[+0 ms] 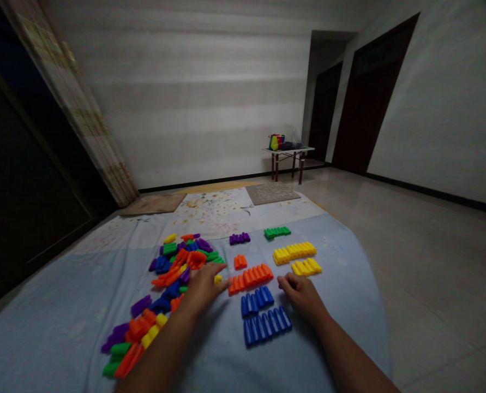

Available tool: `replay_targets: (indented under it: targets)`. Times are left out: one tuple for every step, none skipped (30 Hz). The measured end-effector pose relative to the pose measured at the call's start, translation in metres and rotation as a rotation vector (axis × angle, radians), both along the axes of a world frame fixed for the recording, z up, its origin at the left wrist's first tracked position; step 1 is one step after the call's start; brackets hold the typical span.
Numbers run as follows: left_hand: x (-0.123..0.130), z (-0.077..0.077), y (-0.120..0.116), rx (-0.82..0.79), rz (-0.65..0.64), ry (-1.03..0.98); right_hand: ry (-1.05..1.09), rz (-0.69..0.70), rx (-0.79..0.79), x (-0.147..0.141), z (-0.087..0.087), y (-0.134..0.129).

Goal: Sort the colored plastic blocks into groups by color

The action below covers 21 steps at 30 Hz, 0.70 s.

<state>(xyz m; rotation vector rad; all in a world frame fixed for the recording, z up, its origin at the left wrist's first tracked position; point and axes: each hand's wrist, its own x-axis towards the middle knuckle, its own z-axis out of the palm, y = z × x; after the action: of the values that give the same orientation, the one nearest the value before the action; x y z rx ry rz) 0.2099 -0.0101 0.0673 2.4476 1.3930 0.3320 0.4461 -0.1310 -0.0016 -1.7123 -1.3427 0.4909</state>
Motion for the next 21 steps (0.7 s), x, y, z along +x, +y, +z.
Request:
replay_targets:
  targets:
    - [-0.009,0.002,0.004,0.017,0.041,-0.044,0.001,0.003,-0.001,0.000,0.000,0.000]
    - [-0.020,0.005,0.008,0.036,0.087,-0.084,0.001,0.007,-0.003,0.000,0.000,0.000]
    - [-0.030,0.006,0.010,0.054,0.134,-0.118,-0.001,0.010,-0.005,0.000,0.000,0.000]
    - [-0.040,0.007,0.011,0.070,0.177,-0.144,-0.003,0.013,-0.009,0.000,-0.001,0.001]
    - [-0.048,0.007,0.010,0.084,0.217,-0.166,-0.003,0.016,-0.014,0.000,-0.001,0.001]
    - [-0.055,0.005,0.008,0.099,0.245,-0.177,-0.001,0.020,-0.020,0.000,-0.002,0.002]
    - [-0.060,0.002,0.005,0.117,0.258,-0.177,0.003,0.022,-0.024,0.000,-0.002,0.002]
    - [-0.062,-0.002,0.001,0.137,0.256,-0.162,0.007,0.024,-0.026,-0.001,-0.002,0.003]
    - [-0.063,-0.006,-0.003,0.159,0.241,-0.133,0.011,0.025,-0.027,-0.001,-0.002,0.003]
    - [-0.062,-0.011,-0.008,0.181,0.217,-0.094,0.013,0.027,-0.027,-0.001,-0.002,0.003]
    - [-0.060,-0.016,-0.012,0.200,0.186,-0.048,0.013,0.027,-0.025,-0.001,-0.002,0.003]
    - [-0.057,-0.020,-0.017,0.214,0.155,-0.002,0.011,0.027,-0.022,-0.001,-0.001,0.002]
    - [-0.054,-0.023,-0.020,0.222,0.129,0.040,0.009,0.027,-0.020,-0.001,-0.001,0.002]
    - [-0.052,-0.025,-0.023,0.225,0.107,0.079,0.006,0.025,-0.018,-0.001,0.000,0.002]
    - [-0.050,-0.025,-0.025,0.229,0.091,0.113,0.000,0.022,-0.016,-0.001,0.000,0.001]
    - [-0.048,-0.024,-0.027,0.233,0.083,0.143,-0.004,0.021,-0.013,-0.001,0.000,0.001]
    - [-0.048,-0.022,-0.029,0.238,0.084,0.165,-0.008,0.020,-0.012,-0.002,0.000,0.001]
    - [-0.048,-0.019,-0.031,0.245,0.091,0.180,-0.009,0.020,-0.011,-0.002,0.000,0.001]
    - [-0.048,-0.017,-0.033,0.252,0.101,0.187,-0.007,0.023,-0.012,-0.002,0.000,0.001]
    - [-0.048,-0.014,-0.036,0.258,0.112,0.191,-0.005,0.025,-0.014,-0.002,0.000,0.001]
    - [-0.048,-0.012,-0.039,0.258,0.122,0.193,-0.004,0.026,-0.017,-0.002,0.000,0.001]
